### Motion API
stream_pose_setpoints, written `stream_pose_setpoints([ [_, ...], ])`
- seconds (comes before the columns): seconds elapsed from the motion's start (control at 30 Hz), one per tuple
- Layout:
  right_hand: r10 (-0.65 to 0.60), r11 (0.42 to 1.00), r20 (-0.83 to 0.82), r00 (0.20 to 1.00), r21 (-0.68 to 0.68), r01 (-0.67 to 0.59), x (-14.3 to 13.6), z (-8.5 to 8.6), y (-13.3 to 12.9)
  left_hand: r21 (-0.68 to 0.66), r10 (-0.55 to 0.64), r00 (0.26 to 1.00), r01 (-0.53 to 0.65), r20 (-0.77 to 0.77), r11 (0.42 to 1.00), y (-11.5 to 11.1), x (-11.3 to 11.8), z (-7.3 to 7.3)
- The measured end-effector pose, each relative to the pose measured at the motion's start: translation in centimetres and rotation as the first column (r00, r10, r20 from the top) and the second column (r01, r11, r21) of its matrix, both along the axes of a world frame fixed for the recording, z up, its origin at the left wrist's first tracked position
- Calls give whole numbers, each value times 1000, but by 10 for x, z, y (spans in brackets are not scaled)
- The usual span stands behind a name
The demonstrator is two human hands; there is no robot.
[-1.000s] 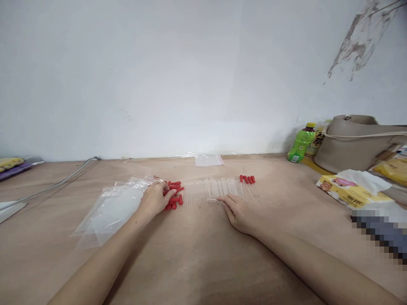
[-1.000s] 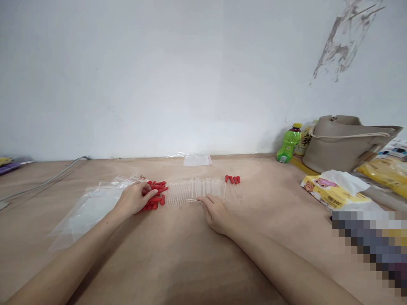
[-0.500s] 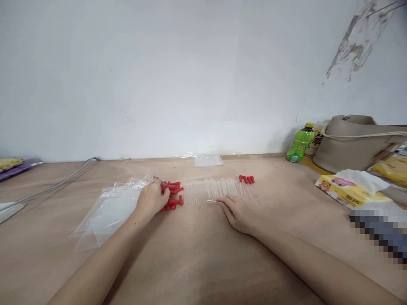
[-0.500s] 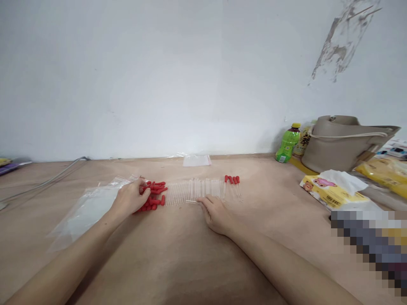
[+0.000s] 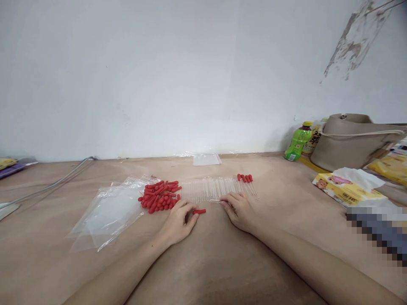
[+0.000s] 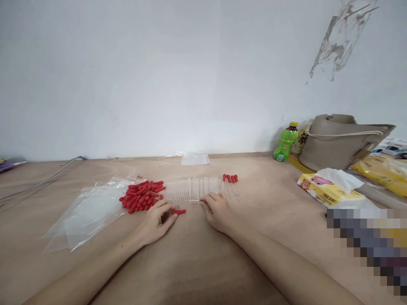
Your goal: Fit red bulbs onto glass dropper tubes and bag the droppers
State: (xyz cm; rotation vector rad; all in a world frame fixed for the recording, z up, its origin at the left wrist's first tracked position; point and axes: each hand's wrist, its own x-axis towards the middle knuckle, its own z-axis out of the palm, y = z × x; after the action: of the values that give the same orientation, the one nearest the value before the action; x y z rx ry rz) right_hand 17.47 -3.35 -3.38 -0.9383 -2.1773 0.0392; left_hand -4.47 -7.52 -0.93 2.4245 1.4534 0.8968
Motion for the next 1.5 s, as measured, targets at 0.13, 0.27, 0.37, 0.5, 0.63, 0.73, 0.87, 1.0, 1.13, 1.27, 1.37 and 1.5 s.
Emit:
stream_pose_setpoints([
  [0.13, 27, 1000, 27, 999, 9, -27, -1, 0, -1, 22, -45, 999, 45, 0, 999, 4, 1, -4],
  [0.27, 55, 998, 66, 996, 21, -57, -2, 3, -4, -10, -102, 995, 102, 13, 995, 11, 5, -5],
  [0.37, 74, 997, 73, 995, 24, -76, -1, 6, -7, -13, -96, 992, 97, 79, 995, 12, 6, -5],
  [0.5, 103, 994, 60, 993, 20, -104, -2, 6, -8, -26, -61, 984, 66, 168, 997, 11, 6, -3],
  [0.63, 127, 992, 65, 990, -2, -127, -2, 4, -8, -51, -79, 981, 89, 179, 995, 10, 6, -1],
  [0.73, 141, 990, 67, 988, -33, -139, -2, 4, -8, -60, -93, 978, 106, 187, 993, 9, 7, -1],
  [0.87, 165, 985, 92, 982, -67, -159, -2, 10, -9, -69, -122, 970, 139, 211, 988, 9, 6, -4],
  [1.0, 197, 978, 134, 971, -90, -186, -1, 17, -11, -77, -155, 968, 173, 196, 982, 6, 5, -3],
  [1.13, 196, 979, 160, 968, -79, -185, -1, 17, -10, -96, -183, 972, 198, 146, 976, 4, 5, -2],
  [1.27, 137, 989, 187, 973, 30, -145, -3, 12, -9, -72, -171, 976, 182, 137, 981, 3, 5, -3],
  [1.37, 108, 986, 214, 971, 99, -131, -5, 11, -10, -52, -151, 981, 158, 122, 986, 3, 5, -5],
  [1.5, 158, 981, 211, 965, 77, -177, -4, 12, -11, -28, -143, 985, 147, 98, 989, 3, 5, -5],
])
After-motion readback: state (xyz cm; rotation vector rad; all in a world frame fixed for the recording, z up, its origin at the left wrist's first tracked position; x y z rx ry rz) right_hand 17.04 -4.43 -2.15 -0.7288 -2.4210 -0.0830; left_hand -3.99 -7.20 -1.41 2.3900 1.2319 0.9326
